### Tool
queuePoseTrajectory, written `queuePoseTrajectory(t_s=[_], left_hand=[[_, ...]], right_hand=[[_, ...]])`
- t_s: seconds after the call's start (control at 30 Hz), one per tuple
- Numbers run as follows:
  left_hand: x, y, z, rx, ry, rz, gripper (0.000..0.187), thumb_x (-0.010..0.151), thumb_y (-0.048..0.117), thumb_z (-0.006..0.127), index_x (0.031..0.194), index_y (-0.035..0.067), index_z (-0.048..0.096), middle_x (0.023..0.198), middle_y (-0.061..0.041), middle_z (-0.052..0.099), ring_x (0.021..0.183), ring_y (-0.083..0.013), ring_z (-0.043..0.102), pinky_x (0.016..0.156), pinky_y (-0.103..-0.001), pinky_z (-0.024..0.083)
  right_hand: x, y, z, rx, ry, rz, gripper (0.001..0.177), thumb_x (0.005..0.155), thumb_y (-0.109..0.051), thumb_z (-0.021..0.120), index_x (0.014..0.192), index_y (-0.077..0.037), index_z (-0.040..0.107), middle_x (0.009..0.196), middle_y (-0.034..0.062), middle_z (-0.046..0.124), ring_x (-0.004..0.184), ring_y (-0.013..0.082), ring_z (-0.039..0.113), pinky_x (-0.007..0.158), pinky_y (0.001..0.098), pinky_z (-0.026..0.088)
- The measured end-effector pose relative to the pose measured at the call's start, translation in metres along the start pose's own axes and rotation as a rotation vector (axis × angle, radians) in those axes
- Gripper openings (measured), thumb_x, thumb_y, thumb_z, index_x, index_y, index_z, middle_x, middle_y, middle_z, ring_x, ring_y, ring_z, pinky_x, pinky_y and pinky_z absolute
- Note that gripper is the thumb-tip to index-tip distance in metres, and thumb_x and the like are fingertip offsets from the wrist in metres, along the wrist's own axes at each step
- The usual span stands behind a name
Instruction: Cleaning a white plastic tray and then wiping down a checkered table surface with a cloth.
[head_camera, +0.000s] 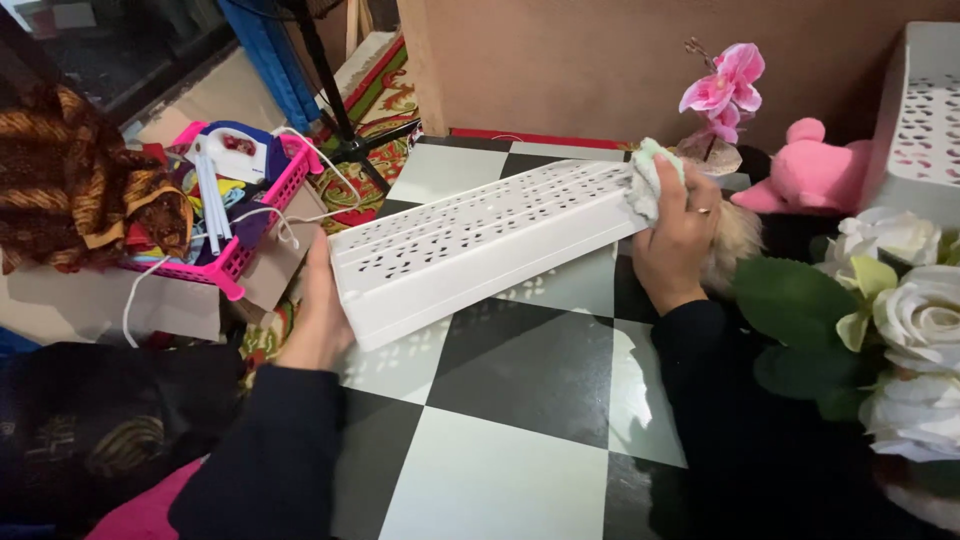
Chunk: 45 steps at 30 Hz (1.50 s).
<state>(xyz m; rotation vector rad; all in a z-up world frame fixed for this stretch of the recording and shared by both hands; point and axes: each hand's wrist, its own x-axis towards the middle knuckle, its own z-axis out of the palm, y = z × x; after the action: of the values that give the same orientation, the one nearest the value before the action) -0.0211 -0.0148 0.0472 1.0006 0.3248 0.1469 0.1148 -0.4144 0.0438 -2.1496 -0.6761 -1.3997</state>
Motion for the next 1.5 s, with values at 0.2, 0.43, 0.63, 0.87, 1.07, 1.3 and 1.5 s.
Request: queuePoseTrajectory(t_s=[0.2,0.43,0.63,0.87,1.07,1.3,1.5], left_hand=[[-0.022,0.002,0.012,0.616,0.272,0.824,0.103,0.101,0.078,0.020,0.160,-0.005,0.034,0.153,-0.030,0.029,0.140,-0.0362,0.033,0.111,-0.049,0.032],[-0.026,0.006,-0.003,0.777,-0.084,1.424,0.099,0.094,0.086,0.033,0.139,-0.002,0.041,0.118,-0.017,0.060,0.110,-0.0265,0.065,0.099,-0.037,0.055],[-0.040,0.012,0.016,0.816,0.127,1.325,0.084,0.108,0.073,0.024,0.134,-0.003,0.050,0.116,-0.014,0.060,0.112,-0.0253,0.062,0.099,-0.033,0.048],[-0.038,0.014,0.014,0.796,0.131,1.222,0.074,0.115,0.062,0.031,0.147,-0.003,0.046,0.133,-0.016,0.055,0.129,-0.0233,0.053,0.115,-0.036,0.040],[-0.033,0.002,0.013,0.610,0.045,1.096,0.059,0.113,0.045,0.050,0.149,-0.002,0.045,0.136,-0.015,0.059,0.127,-0.0225,0.056,0.113,-0.035,0.041],[-0.026,-0.001,0.008,0.535,-0.053,1.076,0.067,0.109,0.046,0.055,0.154,-0.001,0.038,0.135,-0.013,0.059,0.125,-0.0195,0.057,0.109,-0.034,0.044],[-0.023,-0.005,0.002,0.537,-0.069,1.085,0.060,0.110,0.042,0.057,0.151,0.000,0.043,0.134,-0.011,0.059,0.125,-0.0197,0.057,0.110,-0.034,0.044]], right_hand=[[0.032,-0.028,-0.023,-0.043,0.009,0.067,0.052,0.093,-0.008,0.075,0.144,-0.007,0.063,0.127,0.0133,0.059,0.119,0.0351,0.055,0.099,0.0483,0.038],[0.057,-0.048,-0.039,0.179,0.074,0.279,0.042,0.094,-0.013,0.081,0.135,-0.014,0.071,0.117,0.0097,0.056,0.116,0.0314,0.052,0.101,0.0407,0.039],[0.040,-0.040,-0.021,0.040,0.080,0.082,0.070,0.085,0.008,0.059,0.154,0.000,0.048,0.138,0.0226,0.038,0.134,0.0382,0.034,0.118,0.0488,0.025],[0.004,-0.035,0.011,-0.143,-0.215,0.050,0.078,0.077,0.005,0.063,0.153,-0.001,0.050,0.134,0.0224,0.046,0.123,0.0413,0.038,0.106,0.0537,0.030],[-0.012,-0.069,0.047,0.011,-0.339,0.160,0.076,0.082,-0.012,0.066,0.152,0.007,0.043,0.124,0.0271,0.052,0.112,0.0429,0.048,0.099,0.0547,0.038],[-0.027,-0.126,0.040,0.125,-0.754,0.089,0.053,0.094,-0.022,0.062,0.141,0.000,0.052,0.126,0.0222,0.059,0.109,0.0408,0.052,0.093,0.0522,0.042],[-0.016,-0.168,0.020,0.676,-0.764,-0.307,0.037,0.088,-0.009,0.057,0.123,0.000,0.067,0.129,0.0188,0.068,0.110,0.0377,0.057,0.094,0.0477,0.046]])
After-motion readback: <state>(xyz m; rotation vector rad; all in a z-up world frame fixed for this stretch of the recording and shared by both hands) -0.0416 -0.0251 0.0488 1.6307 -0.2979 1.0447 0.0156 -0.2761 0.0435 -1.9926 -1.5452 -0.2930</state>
